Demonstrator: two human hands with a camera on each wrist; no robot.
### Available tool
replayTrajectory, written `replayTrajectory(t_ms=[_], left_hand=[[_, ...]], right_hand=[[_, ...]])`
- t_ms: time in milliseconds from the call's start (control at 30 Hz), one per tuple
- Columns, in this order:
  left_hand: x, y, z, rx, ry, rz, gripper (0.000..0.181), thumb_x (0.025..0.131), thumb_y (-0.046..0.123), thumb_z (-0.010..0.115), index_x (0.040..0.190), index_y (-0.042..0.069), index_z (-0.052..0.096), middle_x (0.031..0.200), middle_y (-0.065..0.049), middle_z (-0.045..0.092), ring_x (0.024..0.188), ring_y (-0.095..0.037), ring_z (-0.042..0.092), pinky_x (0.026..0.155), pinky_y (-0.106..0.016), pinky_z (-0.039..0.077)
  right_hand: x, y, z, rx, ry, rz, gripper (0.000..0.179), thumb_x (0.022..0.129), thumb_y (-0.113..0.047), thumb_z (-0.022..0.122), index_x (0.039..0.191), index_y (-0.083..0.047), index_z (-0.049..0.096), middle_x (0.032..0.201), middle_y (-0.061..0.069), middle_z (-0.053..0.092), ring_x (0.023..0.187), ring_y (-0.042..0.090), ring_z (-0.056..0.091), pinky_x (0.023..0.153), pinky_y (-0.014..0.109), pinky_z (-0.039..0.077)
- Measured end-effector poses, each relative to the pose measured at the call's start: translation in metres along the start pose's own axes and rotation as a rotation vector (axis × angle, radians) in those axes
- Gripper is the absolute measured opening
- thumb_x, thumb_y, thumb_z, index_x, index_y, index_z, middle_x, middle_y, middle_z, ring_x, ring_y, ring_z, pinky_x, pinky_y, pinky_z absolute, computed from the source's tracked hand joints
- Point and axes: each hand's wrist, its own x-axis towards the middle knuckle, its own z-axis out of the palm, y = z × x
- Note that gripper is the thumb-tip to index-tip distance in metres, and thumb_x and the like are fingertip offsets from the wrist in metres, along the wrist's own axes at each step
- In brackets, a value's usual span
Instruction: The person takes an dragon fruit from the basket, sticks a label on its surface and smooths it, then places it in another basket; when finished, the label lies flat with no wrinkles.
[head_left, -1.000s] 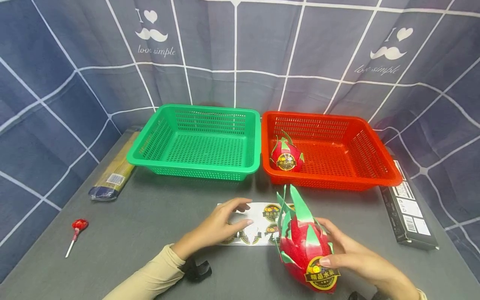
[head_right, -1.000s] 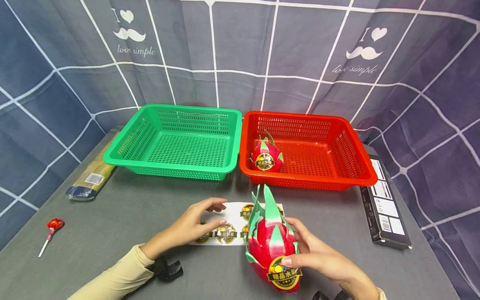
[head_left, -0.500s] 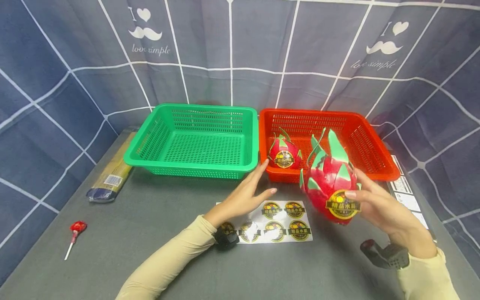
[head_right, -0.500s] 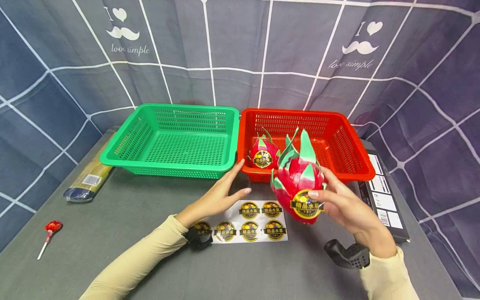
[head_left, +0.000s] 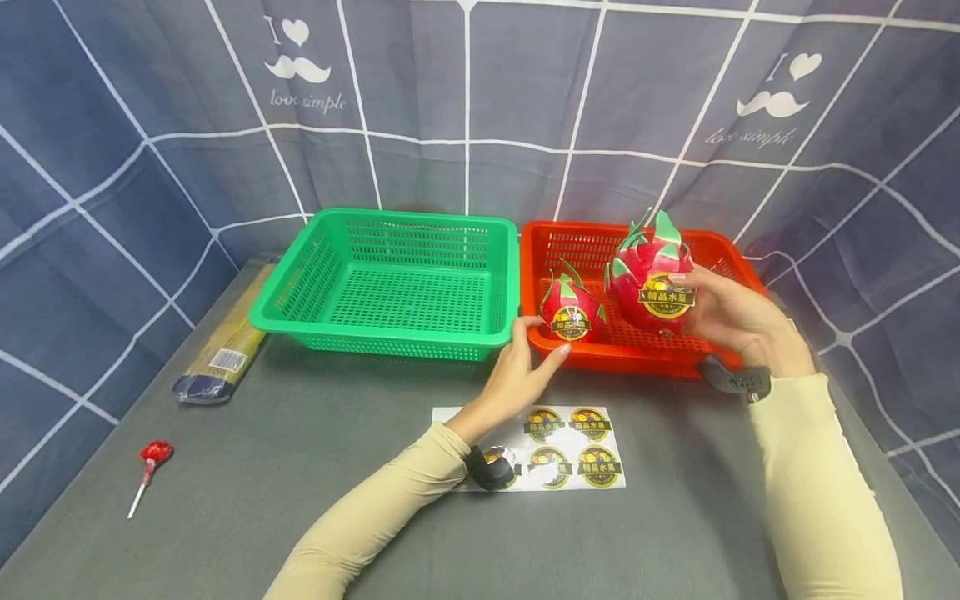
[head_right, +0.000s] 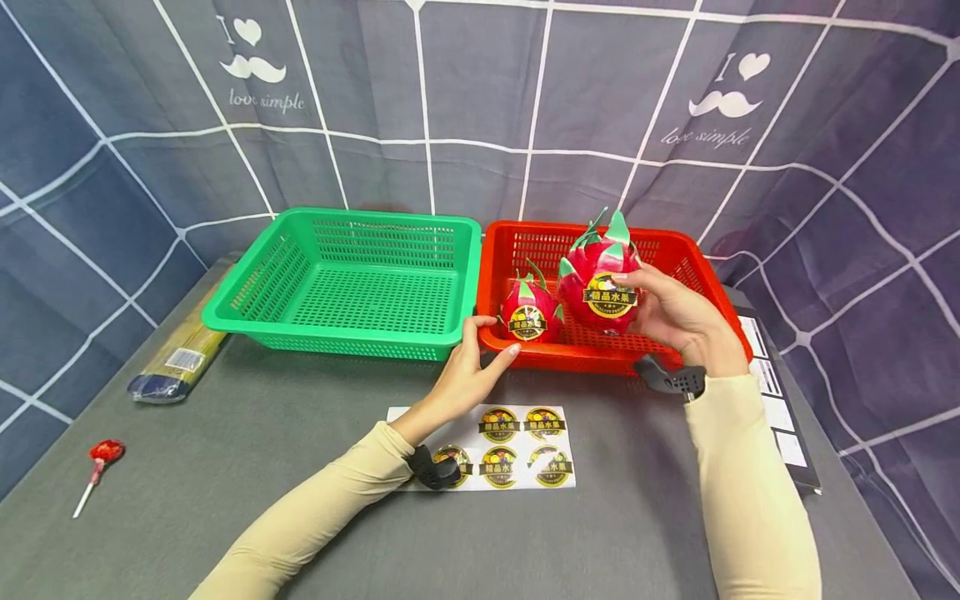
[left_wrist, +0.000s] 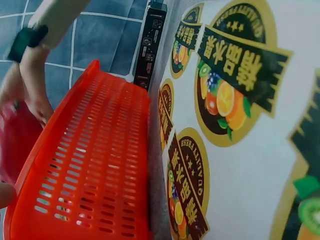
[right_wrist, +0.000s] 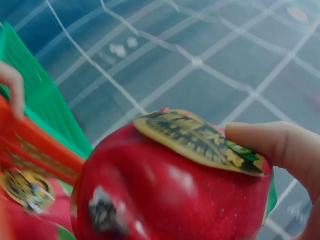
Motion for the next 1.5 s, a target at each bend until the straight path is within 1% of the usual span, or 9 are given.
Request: replayTrajectory(t_ms=[100,233,333,533,800,1067,1200,1367,1500], left_hand=[[0.000,0.001,0.002,0.003,0.005,-0.017,0.058,0.087,0.045,0.053,0.129,0.014,0.029,0.091,-0.016,0.060,0.089,-0.027,0.057,0.075,-0.032,0.045],[-0.001,0.003,0.004,0.003,0.006,-0.020,0.057,0.086,0.045,0.054,0.129,0.016,0.029,0.104,-0.017,0.060,0.097,-0.024,0.057,0.082,-0.035,0.046],[-0.002,0.003,0.005,0.002,0.007,-0.018,0.056,0.087,0.045,0.054,0.128,0.017,0.029,0.109,-0.017,0.059,0.099,-0.022,0.057,0.086,-0.035,0.045],[-0.002,0.006,0.004,0.002,0.006,-0.015,0.055,0.087,0.044,0.054,0.128,0.016,0.030,0.100,-0.018,0.060,0.092,-0.027,0.056,0.081,-0.033,0.045],[0.000,0.006,0.005,-0.007,-0.009,-0.024,0.056,0.087,0.044,0.054,0.128,0.015,0.029,0.106,-0.019,0.059,0.095,-0.029,0.058,0.082,-0.036,0.045],[0.000,0.007,0.007,0.002,-0.013,-0.030,0.055,0.087,0.045,0.054,0.128,0.017,0.029,0.098,-0.020,0.060,0.086,-0.021,0.053,0.077,-0.032,0.045],[-0.001,0.006,0.007,0.005,-0.015,-0.027,0.056,0.087,0.044,0.054,0.128,0.015,0.029,0.094,-0.016,0.058,0.083,-0.019,0.052,0.075,-0.030,0.044],[-0.001,0.006,0.006,0.015,-0.017,-0.014,0.057,0.088,0.044,0.053,0.129,0.013,0.028,0.078,-0.012,0.053,0.079,-0.019,0.050,0.071,-0.029,0.044],[-0.001,0.006,0.005,0.022,-0.016,-0.006,0.057,0.088,0.044,0.053,0.129,0.013,0.028,0.089,-0.015,0.058,0.084,-0.019,0.052,0.076,-0.031,0.045]], right_hand=[[0.012,-0.007,-0.009,-0.057,0.159,0.055,0.024,0.095,-0.017,0.040,0.118,-0.019,0.047,0.108,-0.003,0.059,0.100,0.015,0.057,0.085,0.032,0.047],[0.027,-0.010,-0.020,-0.137,0.346,0.140,0.025,0.092,-0.023,0.050,0.116,-0.019,0.044,0.105,-0.005,0.058,0.097,0.014,0.056,0.083,0.029,0.047],[0.034,-0.008,-0.028,-0.224,0.384,0.211,0.028,0.091,-0.026,0.052,0.116,-0.020,0.039,0.102,-0.007,0.057,0.095,0.012,0.055,0.082,0.027,0.047],[0.037,0.001,-0.041,-0.377,0.358,0.273,0.032,0.092,-0.029,0.050,0.118,-0.019,0.034,0.103,-0.010,0.054,0.098,0.009,0.050,0.082,0.023,0.047],[0.033,0.012,-0.060,-0.671,0.316,0.317,0.032,0.093,-0.037,0.044,0.117,-0.018,0.035,0.099,-0.013,0.054,0.094,0.009,0.052,0.083,0.023,0.045],[0.021,0.019,-0.064,-0.679,0.287,0.261,0.027,0.096,-0.033,0.042,0.120,-0.022,0.046,0.097,-0.005,0.047,0.075,0.008,0.051,0.059,0.019,0.045],[0.021,0.019,-0.063,-0.766,0.265,0.275,0.044,0.096,-0.037,0.040,0.133,-0.014,0.036,0.100,-0.006,0.049,0.078,0.008,0.053,0.060,0.018,0.047],[0.024,0.019,-0.057,-0.815,0.269,0.281,0.040,0.095,-0.041,0.039,0.121,-0.011,0.037,0.092,-0.009,0.054,0.076,0.007,0.053,0.061,0.019,0.047],[0.021,0.021,-0.048,-0.872,0.297,0.273,0.055,0.094,-0.044,0.038,0.131,-0.004,0.029,0.107,0.002,0.052,0.090,0.014,0.056,0.073,0.024,0.050]])
